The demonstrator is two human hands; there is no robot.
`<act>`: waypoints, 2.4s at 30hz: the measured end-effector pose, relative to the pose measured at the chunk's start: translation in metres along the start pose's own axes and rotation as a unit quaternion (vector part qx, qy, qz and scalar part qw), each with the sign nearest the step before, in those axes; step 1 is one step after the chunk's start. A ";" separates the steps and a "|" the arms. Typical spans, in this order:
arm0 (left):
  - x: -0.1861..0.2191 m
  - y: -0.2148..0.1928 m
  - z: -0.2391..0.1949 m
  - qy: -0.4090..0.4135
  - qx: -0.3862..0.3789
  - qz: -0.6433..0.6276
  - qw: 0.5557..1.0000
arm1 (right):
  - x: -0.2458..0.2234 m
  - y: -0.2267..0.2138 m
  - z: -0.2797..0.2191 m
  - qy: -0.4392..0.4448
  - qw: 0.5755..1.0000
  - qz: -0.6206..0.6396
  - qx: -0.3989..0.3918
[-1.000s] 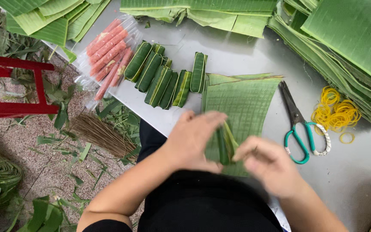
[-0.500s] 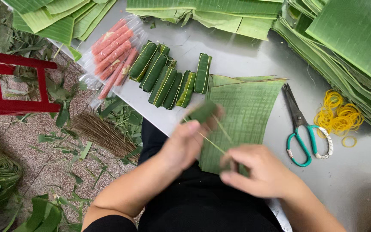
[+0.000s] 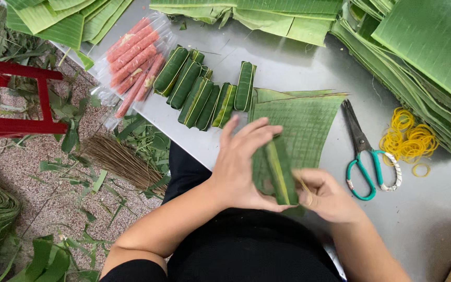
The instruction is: The person folds banana leaves, places a cylindrical food item inside, folds the leaf into a rectangular packet, and secures it with a rubber band. The process is repeated multiple times, with finished packets placed on the table.
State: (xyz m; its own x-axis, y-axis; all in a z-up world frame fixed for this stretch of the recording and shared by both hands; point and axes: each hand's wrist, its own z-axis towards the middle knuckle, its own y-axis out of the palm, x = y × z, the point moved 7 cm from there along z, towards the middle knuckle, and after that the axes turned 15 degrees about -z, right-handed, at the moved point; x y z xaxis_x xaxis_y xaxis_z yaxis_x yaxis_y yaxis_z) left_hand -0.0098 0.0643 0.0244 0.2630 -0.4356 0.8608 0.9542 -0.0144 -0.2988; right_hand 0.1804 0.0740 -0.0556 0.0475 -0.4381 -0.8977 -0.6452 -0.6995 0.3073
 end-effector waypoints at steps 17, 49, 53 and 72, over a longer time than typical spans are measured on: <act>0.010 -0.033 0.009 -0.048 -0.245 -0.211 0.945 | -0.027 0.015 0.040 0.020 0.999 -0.032 -0.028; -0.095 -0.141 0.041 -0.322 0.080 0.045 0.942 | -0.058 0.080 0.150 -0.176 0.915 -0.210 0.295; -0.100 -0.125 0.027 -0.367 0.100 -0.114 0.918 | -0.036 0.068 0.161 -0.034 0.957 0.166 0.234; -0.043 0.004 0.018 -0.006 -0.085 -0.108 0.990 | -0.057 -0.019 0.058 -0.227 0.833 -0.504 0.030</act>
State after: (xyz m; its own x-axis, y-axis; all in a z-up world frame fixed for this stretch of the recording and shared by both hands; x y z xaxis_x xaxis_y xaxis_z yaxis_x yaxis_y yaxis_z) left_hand -0.0149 0.0988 -0.0067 0.0579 -0.3946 0.9170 0.9510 -0.2576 -0.1709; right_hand 0.1457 0.1446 -0.0289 0.3032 0.6223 -0.7217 -0.4896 -0.5480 -0.6782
